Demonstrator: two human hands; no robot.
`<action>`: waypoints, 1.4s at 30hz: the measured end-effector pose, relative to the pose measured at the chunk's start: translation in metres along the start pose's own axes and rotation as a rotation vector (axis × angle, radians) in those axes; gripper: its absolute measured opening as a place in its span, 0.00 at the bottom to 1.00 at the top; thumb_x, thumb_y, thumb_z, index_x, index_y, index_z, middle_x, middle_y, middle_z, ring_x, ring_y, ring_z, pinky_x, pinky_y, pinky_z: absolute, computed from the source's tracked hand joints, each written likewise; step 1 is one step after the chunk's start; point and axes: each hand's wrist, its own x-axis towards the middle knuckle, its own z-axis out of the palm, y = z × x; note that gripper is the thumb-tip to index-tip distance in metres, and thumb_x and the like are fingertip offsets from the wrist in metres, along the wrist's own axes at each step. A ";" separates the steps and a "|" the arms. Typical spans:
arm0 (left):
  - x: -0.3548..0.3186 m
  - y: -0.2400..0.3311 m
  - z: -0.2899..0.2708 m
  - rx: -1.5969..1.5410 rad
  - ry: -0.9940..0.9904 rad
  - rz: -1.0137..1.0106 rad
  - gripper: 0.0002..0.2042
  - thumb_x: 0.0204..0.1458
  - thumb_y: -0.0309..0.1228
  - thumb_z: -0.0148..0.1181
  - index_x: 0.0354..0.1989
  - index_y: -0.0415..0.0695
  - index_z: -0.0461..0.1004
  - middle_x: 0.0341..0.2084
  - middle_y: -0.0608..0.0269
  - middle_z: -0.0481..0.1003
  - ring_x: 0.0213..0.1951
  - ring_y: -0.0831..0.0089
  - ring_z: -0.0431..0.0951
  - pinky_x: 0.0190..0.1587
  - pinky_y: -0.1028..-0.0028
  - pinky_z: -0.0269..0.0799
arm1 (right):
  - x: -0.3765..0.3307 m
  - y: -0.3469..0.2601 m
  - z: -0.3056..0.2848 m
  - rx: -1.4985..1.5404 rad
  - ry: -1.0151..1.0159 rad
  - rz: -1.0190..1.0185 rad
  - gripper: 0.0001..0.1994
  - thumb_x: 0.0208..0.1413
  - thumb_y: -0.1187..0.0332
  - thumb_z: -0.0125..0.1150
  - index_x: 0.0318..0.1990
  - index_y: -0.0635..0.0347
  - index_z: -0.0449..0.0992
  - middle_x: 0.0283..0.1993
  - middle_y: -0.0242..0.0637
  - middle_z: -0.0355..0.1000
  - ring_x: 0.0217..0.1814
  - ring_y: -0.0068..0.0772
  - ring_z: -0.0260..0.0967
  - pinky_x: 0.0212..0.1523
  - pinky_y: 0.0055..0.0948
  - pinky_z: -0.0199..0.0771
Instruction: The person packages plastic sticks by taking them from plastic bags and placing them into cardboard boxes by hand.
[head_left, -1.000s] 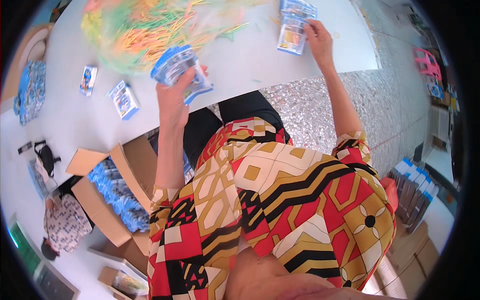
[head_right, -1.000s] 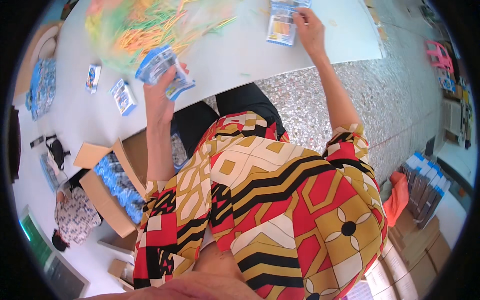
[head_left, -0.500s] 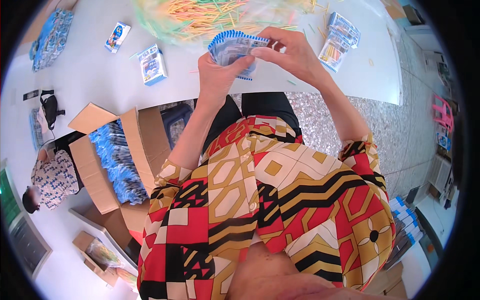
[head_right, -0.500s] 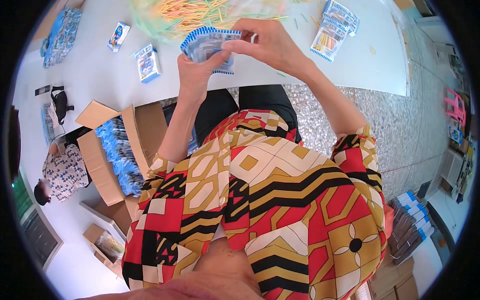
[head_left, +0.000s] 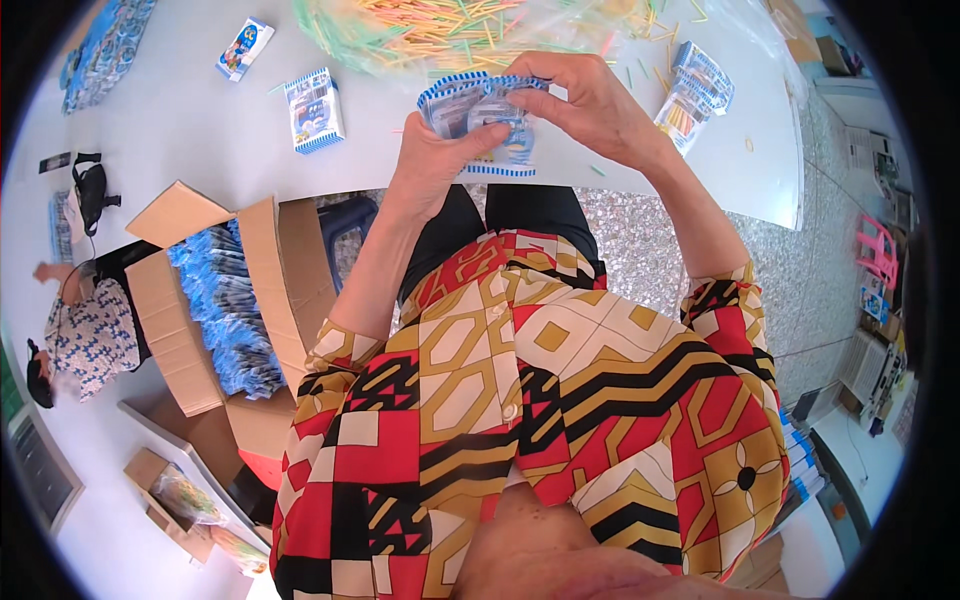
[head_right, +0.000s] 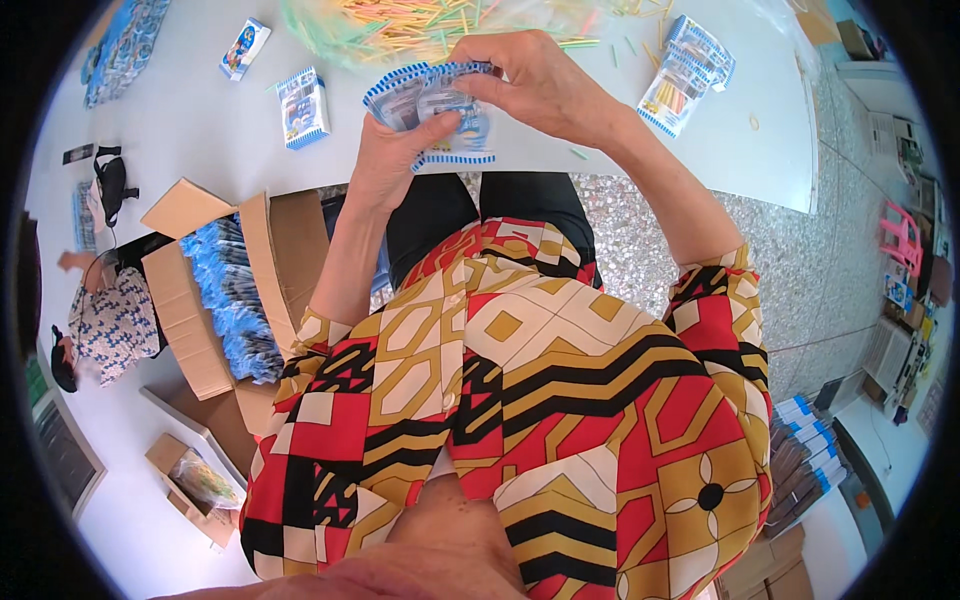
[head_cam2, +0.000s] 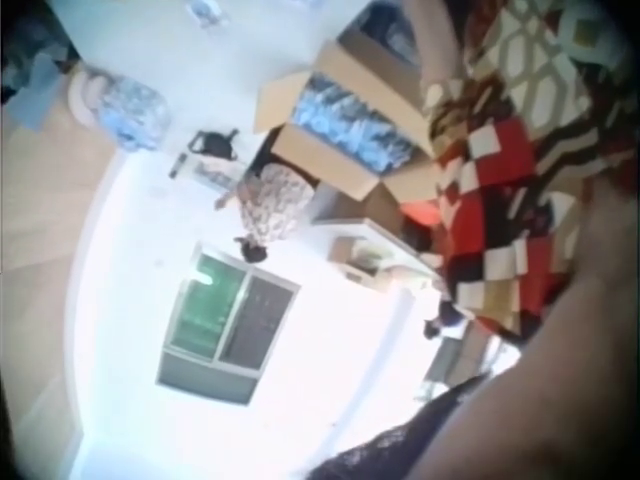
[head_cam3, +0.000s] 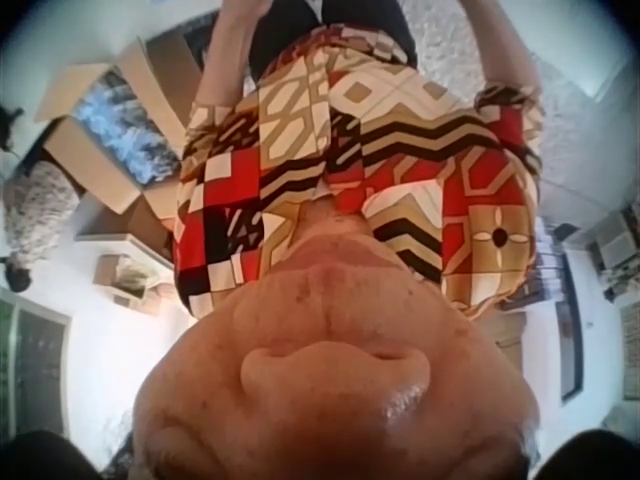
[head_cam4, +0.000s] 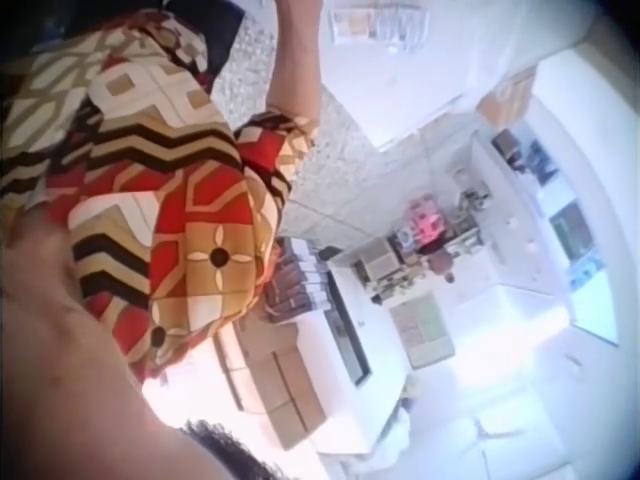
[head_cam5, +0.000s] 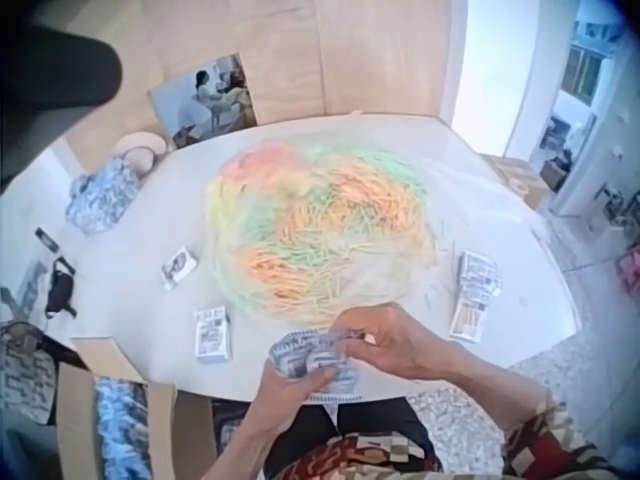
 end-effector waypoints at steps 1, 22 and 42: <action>0.000 0.002 0.001 0.000 0.013 0.029 0.17 0.43 0.24 0.67 0.42 0.37 0.73 0.35 0.62 0.77 0.34 0.77 0.77 0.39 0.76 0.75 | 0.000 0.001 0.001 0.010 0.001 -0.029 0.09 0.56 0.68 0.58 0.41 0.63 0.73 0.34 0.34 0.73 0.34 0.22 0.66 0.37 0.22 0.68; -0.008 0.007 -0.001 0.047 0.118 0.103 0.16 0.41 0.24 0.68 0.40 0.36 0.75 0.33 0.62 0.77 0.35 0.78 0.76 0.41 0.76 0.73 | 0.006 -0.022 -0.007 0.013 0.108 -0.123 0.10 0.49 0.72 0.63 0.39 0.59 0.74 0.37 0.30 0.70 0.31 0.21 0.63 0.35 0.21 0.65; -0.018 -0.008 -0.006 0.066 0.179 0.046 0.17 0.41 0.18 0.64 0.42 0.39 0.72 0.36 0.65 0.75 0.38 0.76 0.75 0.42 0.75 0.72 | -0.007 -0.033 0.012 -0.374 0.072 -0.479 0.06 0.45 0.77 0.62 0.31 0.60 0.73 0.36 0.36 0.72 0.31 0.32 0.70 0.28 0.25 0.72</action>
